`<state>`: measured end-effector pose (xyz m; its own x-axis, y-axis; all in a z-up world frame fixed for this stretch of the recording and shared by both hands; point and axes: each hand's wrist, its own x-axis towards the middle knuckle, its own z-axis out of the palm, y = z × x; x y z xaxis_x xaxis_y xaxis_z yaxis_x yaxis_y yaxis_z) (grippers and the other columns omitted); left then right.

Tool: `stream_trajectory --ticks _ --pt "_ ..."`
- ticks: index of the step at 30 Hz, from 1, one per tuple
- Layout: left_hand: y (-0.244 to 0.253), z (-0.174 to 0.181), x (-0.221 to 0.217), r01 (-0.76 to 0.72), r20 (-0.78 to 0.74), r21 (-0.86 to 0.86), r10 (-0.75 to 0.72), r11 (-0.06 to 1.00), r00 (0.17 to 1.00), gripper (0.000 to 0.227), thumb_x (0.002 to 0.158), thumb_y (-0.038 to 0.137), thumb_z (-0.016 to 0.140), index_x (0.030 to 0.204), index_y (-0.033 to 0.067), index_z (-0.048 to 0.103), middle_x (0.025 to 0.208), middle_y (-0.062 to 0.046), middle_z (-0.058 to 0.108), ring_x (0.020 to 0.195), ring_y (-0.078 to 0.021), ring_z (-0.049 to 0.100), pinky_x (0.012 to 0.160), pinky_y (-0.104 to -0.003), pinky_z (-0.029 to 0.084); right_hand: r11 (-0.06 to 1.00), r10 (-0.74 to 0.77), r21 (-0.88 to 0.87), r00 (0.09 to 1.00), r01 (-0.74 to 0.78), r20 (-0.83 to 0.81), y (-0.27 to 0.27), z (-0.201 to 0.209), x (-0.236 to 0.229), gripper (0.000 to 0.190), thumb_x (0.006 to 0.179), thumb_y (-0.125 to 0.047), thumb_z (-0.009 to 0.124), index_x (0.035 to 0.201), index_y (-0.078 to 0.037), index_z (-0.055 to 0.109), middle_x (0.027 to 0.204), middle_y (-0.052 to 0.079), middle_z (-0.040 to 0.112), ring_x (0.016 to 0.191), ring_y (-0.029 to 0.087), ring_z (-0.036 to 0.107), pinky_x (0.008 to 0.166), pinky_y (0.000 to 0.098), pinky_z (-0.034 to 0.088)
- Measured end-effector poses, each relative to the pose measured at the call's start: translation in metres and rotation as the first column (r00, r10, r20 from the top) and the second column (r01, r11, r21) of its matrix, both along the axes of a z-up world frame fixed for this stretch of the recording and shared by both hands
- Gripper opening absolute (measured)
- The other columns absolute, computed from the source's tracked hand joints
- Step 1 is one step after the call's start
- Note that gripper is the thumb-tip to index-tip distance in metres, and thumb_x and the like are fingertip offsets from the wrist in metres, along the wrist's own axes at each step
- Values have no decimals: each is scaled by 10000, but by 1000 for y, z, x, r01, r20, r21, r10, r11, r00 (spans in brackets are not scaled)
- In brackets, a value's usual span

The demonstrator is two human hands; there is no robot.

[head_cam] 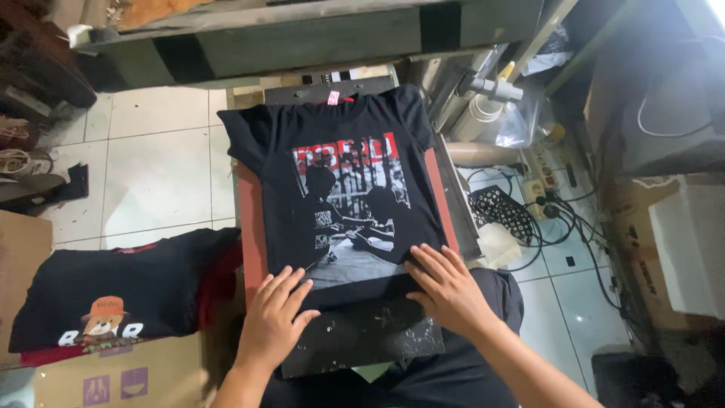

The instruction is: The person places a black t-shirt with a graphic design onto a heat press machine and operates the press. They then remove the shirt and place a red t-shirt with a bull graphic onto the press, smoothing the fabric and operating the machine again.

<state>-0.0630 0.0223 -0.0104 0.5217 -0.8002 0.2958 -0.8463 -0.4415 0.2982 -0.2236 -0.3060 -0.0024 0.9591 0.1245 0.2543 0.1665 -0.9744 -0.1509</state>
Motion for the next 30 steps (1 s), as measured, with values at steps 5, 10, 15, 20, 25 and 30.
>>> stream_trajectory --ticks 5,10,15,20,25,30 --pt "-8 5 1 20 98 1 -20 1000 995 476 851 370 788 1218 79 702 1342 -84 665 1296 -280 582 1120 -461 437 1000 2 2 1000 -2 17 0 -1 1 481 985 -390 624 1378 -114 610 1546 103 500 1452 275 447 1186 466 354" --pt "-9 4 0 32 138 -15 -30 999 990 488 864 351 790 1237 50 699 1308 -89 692 1290 -273 601 1127 -423 455 999 -14 -51 999 16 48 4 -6 1 471 977 -391 643 1367 -128 630 1526 74 526 1451 273 445 1196 458 345" --pt "-17 0 10 -22 145 -32 27 999 989 491 867 345 786 1275 89 688 1343 -38 678 1322 -248 585 1145 -427 428 999 -34 -39 998 36 49 -2 -6 14 472 987 -335 622 1405 -118 598 1558 70 497 1488 281 399 1226 462 302" --pt "-30 -10 35 -60 162 -37 66 997 985 476 878 350 762 1268 88 694 1352 -42 679 1329 -260 584 1119 -443 447 999 -53 -9 998 53 42 -11 -13 42 450 967 -320 652 1362 -110 610 1548 85 508 1476 297 419 1205 474 328" --pt "-42 -21 59 -111 125 -23 113 994 986 487 842 235 800 1284 63 688 1376 -53 664 1361 -287 554 1101 -438 460 997 -78 4 995 78 56 -18 -23 70 447 977 -286 642 1382 -99 608 1562 94 496 1486 295 407 1205 464 325" --pt "-47 -56 82 -172 152 30 166 985 974 583 885 470 679 1354 126 633 1387 -59 633 1377 -298 537 1093 -458 463 979 -191 81 980 187 48 -22 -34 89 556 940 -521 607 1364 -162 630 1486 55 588 1447 271 469 1201 444 331"
